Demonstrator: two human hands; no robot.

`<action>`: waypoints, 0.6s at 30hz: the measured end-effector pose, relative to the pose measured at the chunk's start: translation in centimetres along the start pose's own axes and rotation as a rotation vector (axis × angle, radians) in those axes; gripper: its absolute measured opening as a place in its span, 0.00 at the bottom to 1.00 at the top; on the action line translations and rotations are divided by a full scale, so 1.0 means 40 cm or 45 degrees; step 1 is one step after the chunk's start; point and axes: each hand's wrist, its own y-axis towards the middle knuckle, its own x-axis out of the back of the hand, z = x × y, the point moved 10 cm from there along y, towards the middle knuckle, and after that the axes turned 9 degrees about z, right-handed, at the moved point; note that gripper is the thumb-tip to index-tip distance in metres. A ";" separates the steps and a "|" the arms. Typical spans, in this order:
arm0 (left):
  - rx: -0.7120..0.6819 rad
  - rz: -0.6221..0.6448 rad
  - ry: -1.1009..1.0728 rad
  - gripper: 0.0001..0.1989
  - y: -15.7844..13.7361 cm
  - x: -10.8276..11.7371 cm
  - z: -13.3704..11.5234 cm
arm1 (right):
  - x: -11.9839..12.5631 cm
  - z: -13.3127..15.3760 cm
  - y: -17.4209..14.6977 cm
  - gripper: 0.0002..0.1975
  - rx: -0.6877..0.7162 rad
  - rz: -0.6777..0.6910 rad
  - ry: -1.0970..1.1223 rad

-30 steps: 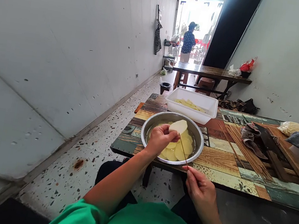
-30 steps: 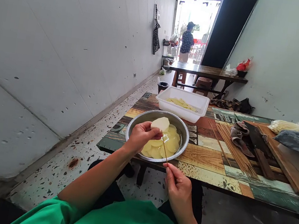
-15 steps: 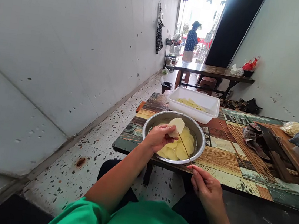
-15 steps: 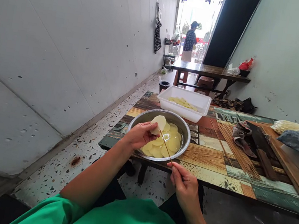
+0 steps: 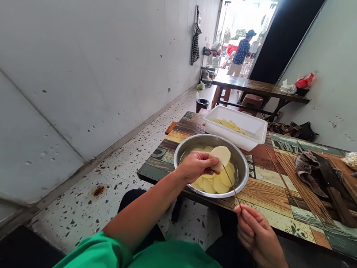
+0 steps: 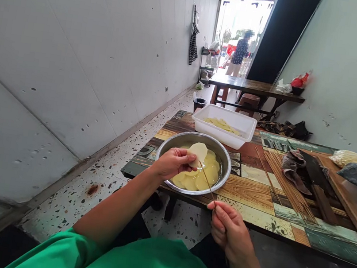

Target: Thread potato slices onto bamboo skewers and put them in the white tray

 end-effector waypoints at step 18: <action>-0.091 0.001 -0.096 0.22 -0.002 -0.032 -0.027 | 0.009 0.031 -0.006 0.14 0.071 -0.024 -0.110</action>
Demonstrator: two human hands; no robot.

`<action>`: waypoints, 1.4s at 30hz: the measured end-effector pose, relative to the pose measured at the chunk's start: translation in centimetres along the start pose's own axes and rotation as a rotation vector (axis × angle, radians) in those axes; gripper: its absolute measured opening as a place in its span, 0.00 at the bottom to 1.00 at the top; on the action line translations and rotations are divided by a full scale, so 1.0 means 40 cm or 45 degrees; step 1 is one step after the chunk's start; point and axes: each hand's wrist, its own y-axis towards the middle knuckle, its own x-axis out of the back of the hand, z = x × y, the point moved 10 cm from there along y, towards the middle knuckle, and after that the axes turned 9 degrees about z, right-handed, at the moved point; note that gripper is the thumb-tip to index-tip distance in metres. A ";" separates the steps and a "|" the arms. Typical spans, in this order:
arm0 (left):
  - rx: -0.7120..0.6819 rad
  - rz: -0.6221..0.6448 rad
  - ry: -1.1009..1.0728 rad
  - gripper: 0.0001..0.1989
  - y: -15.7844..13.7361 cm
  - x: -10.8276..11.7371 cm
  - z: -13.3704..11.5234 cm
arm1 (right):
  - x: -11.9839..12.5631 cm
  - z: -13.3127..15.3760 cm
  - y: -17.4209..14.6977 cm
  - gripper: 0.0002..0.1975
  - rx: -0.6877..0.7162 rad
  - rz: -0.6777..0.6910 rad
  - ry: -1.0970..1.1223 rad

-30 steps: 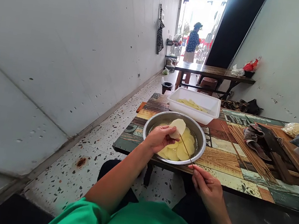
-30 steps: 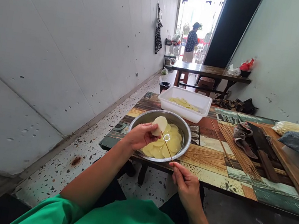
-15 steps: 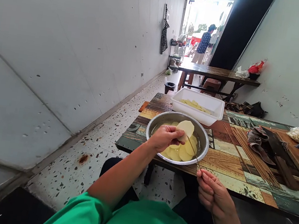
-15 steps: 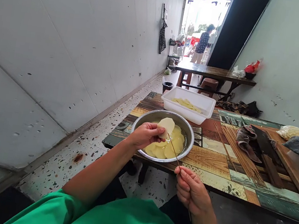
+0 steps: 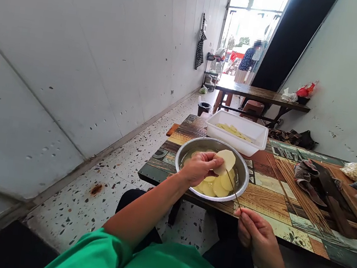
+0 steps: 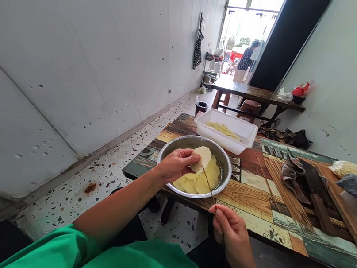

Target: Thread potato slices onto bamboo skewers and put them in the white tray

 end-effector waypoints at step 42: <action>0.064 -0.051 0.260 0.15 -0.015 -0.014 0.047 | -0.002 0.088 -0.041 0.16 0.406 -0.370 -0.814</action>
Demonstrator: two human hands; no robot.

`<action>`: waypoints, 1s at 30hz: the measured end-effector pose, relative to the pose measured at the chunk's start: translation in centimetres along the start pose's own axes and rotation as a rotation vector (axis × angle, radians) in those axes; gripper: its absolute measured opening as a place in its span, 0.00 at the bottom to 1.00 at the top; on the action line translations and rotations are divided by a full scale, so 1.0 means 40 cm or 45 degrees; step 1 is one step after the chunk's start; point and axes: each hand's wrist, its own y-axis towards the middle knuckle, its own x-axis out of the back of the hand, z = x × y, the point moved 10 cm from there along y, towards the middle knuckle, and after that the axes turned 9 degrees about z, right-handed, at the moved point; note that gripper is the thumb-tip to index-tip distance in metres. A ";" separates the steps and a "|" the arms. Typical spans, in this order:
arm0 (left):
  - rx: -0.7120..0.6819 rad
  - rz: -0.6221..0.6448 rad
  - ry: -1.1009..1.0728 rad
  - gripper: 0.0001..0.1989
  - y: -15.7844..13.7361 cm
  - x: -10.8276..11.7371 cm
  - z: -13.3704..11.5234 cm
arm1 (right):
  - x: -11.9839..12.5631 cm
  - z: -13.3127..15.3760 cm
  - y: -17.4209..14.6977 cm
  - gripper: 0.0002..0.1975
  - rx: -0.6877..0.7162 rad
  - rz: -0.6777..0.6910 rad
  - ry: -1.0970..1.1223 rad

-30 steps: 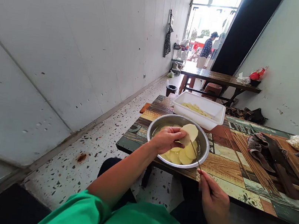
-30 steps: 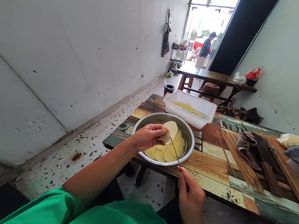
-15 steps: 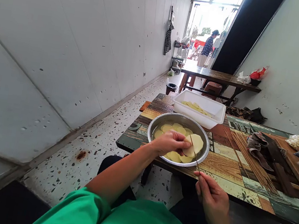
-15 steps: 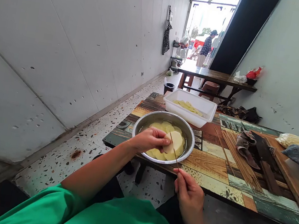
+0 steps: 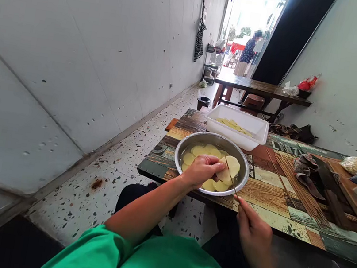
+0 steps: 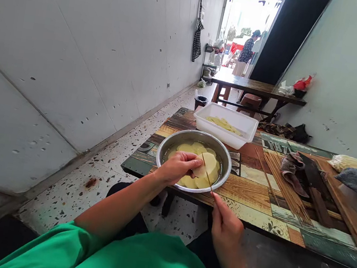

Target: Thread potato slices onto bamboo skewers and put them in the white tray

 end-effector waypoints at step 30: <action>-0.204 -0.259 0.016 0.15 -0.011 0.028 -0.019 | -0.072 -0.064 -0.061 0.16 -0.433 0.221 0.676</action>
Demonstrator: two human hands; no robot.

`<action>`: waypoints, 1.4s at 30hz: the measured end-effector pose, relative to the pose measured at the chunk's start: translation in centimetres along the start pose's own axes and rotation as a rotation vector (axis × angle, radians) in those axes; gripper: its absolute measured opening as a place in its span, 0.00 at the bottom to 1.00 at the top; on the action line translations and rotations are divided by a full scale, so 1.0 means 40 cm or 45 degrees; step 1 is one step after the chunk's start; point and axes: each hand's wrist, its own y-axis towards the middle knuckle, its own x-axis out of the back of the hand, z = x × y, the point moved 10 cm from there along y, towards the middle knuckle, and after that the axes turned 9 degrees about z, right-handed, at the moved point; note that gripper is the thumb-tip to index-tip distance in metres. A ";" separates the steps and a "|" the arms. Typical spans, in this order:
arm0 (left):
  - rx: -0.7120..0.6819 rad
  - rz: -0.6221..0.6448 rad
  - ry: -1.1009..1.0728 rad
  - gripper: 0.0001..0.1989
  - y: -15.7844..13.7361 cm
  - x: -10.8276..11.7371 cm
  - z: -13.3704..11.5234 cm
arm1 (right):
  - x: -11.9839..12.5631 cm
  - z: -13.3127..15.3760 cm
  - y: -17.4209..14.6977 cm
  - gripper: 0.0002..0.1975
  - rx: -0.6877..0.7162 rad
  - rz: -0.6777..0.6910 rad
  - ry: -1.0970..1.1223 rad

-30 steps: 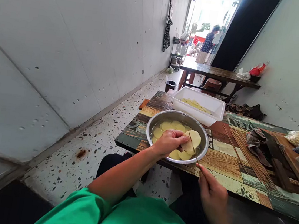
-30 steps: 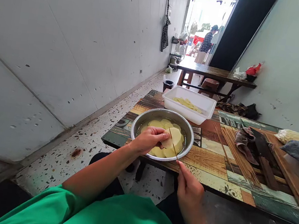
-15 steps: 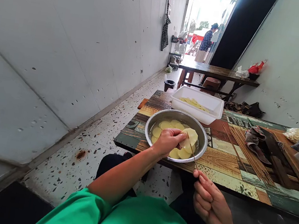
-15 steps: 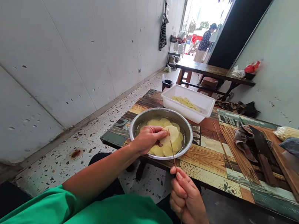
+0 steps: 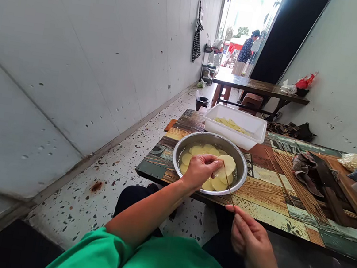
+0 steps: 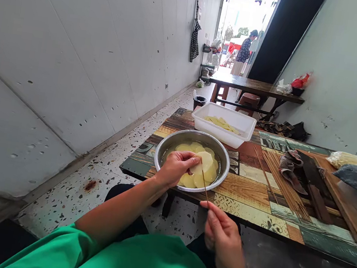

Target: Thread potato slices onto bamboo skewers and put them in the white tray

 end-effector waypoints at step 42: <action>-0.203 -0.001 0.252 0.14 -0.030 -0.009 -0.012 | -0.007 0.043 -0.010 0.25 0.050 -0.001 -0.104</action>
